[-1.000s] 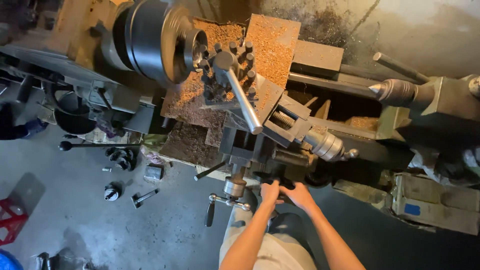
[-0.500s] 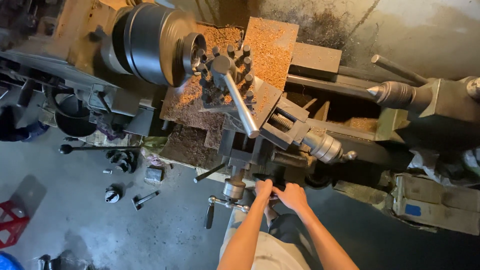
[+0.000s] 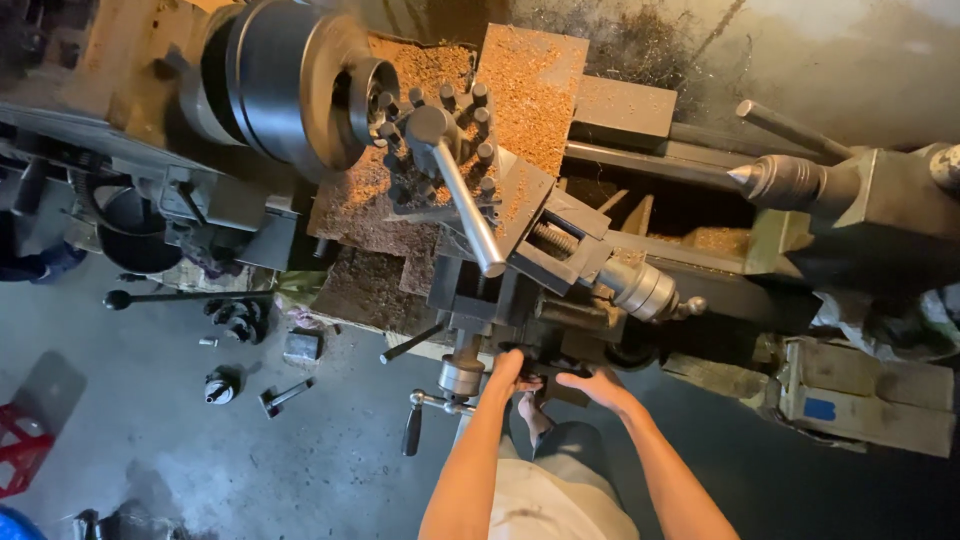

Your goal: Operating a metal lathe to machine a cylindrical metal component.

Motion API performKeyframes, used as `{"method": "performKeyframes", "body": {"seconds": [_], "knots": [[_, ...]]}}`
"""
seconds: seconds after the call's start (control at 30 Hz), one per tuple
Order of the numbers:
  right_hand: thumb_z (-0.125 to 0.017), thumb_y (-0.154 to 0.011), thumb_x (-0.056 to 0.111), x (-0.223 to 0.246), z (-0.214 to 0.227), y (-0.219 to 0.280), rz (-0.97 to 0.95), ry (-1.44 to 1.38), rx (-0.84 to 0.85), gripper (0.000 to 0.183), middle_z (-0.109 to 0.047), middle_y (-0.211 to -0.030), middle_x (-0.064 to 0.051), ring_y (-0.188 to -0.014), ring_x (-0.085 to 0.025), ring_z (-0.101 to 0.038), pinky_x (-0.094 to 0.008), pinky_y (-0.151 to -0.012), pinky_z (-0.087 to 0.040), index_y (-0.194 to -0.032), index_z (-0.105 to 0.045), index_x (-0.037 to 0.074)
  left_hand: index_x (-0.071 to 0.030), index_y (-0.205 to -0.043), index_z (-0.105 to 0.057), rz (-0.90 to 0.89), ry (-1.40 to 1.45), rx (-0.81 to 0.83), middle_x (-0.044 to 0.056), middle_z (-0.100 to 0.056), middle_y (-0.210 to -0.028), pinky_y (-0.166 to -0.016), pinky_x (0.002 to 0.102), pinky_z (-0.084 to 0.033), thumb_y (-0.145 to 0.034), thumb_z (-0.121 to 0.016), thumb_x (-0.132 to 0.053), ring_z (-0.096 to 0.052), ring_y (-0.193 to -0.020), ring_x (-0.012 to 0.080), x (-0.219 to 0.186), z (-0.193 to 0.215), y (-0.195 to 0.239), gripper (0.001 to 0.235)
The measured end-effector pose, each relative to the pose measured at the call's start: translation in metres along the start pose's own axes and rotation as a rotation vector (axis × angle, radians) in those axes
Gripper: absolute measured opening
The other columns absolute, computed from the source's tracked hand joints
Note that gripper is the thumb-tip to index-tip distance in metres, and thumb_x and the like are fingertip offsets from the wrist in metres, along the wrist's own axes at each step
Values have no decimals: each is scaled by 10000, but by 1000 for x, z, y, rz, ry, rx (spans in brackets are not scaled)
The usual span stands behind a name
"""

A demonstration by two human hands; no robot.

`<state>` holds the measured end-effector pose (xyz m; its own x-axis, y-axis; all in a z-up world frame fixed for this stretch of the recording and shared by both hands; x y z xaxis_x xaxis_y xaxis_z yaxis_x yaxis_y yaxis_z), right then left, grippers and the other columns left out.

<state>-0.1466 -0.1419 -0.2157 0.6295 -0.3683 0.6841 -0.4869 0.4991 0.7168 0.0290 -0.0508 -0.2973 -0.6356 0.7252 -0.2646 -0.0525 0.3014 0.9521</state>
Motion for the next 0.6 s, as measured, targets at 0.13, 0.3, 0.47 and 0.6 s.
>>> {"method": "performKeyframes", "body": {"seconds": [0.13, 0.3, 0.47, 0.6], "knots": [[-828, -718, 508, 22, -3, 9, 54, -50, -46, 750, -741, -1209, -107, -1084, -213, -679, -337, -947, -518, -1264, -684, 13, 44, -1112, -635, 13, -22, 48, 212, -689, -833, -624, 541, -630, -866, -605, -244, -684, -632, 343, 0, 2, -5, 379], [-853, -686, 494, 31, 1, 19, -50, -43, -120, 702, -773, -1122, -114, -992, -220, -714, -348, -902, -547, -1164, -737, -7, 26, -1092, -631, 0, -3, -78, 197, -670, -854, -612, 548, -618, -874, -592, -248, -660, -638, 332, 3, 13, -10, 353], [-842, -705, 515, 33, -3, 18, -59, -17, -117, 686, -787, -1077, -129, -952, -224, -709, -349, -889, -542, -1127, -762, -19, 38, -1076, -591, -110, 51, -236, 211, -678, -838, -575, 558, -606, -884, -546, -276, -677, -625, 353, 4, 16, 12, 371], [-802, -713, 556, 53, -3, 28, -60, 58, -133, 688, -800, -994, -146, -873, -227, -725, -365, -831, -552, -1092, -770, -17, 93, -1055, -602, -174, -116, -277, 177, -700, -776, -540, 462, -608, -929, -598, -465, -698, -587, 288, -1, 7, 61, 572]]}}
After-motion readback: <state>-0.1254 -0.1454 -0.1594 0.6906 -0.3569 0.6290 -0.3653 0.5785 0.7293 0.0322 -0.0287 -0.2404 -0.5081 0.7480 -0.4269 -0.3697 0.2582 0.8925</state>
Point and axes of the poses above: each hand's wrist, its own y-axis away from the middle knuckle, its own z-axis out of the back of the hand, x = y × z, the point moved 10 cm from there along -y, towards the middle knuckle
